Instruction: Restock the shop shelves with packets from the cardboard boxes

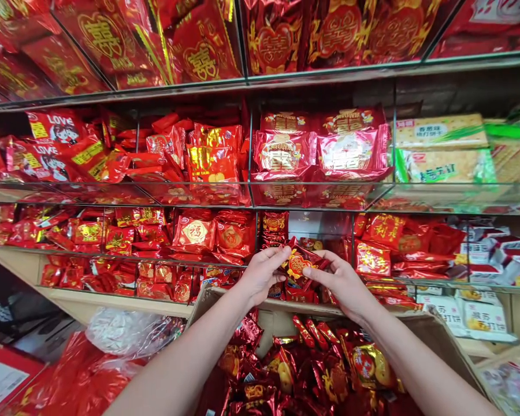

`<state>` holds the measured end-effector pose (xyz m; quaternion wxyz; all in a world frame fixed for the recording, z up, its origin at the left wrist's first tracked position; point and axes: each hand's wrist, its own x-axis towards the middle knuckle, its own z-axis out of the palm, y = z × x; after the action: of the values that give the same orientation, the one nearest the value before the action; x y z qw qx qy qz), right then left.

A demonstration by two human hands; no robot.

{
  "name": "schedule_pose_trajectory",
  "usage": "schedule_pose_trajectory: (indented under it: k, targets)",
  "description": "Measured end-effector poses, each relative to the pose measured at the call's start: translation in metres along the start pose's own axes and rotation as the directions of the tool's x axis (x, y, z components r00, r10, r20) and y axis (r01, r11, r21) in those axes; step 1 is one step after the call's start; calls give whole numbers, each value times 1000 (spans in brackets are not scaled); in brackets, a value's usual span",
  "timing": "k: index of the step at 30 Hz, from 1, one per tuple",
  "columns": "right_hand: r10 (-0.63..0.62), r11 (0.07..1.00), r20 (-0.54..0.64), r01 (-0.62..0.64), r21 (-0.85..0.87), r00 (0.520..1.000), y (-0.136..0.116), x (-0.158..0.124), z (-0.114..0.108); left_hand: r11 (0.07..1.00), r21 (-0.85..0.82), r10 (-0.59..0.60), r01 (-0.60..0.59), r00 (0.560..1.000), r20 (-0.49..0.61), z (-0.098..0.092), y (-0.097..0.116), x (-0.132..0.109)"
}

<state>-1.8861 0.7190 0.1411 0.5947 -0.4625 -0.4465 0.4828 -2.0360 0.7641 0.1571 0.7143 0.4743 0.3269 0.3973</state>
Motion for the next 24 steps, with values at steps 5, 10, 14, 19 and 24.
schedule_pose_trajectory:
  k: [5, 10, 14, 19, 24]
  targets:
    - [51, 982, 22, -55, 182, 998, 3, -2, -3, 999, -36, 2, -4, 1000, -31, 1, -1, 1]
    - [111, 977, -65, -97, 190, 992, -1, 8, -9, 996, 35, 94, -88, 960, -263, 1, -4, 7]
    - [-98, 982, -208, 61, -177, 973, -16, 52, 5, 970, 181, 208, -162, 940, -269, 4, -7, 9]
    - [-267, 658, -155, 63, -750, 951, -18, 114, 40, 904, 381, 272, -196, 950, -156, 4, -11, 6]
    - [-309, 556, -171, 32, -830, 935, 3, 131, 51, 846, 489, 300, -213, 948, -107, 3, -11, 4]
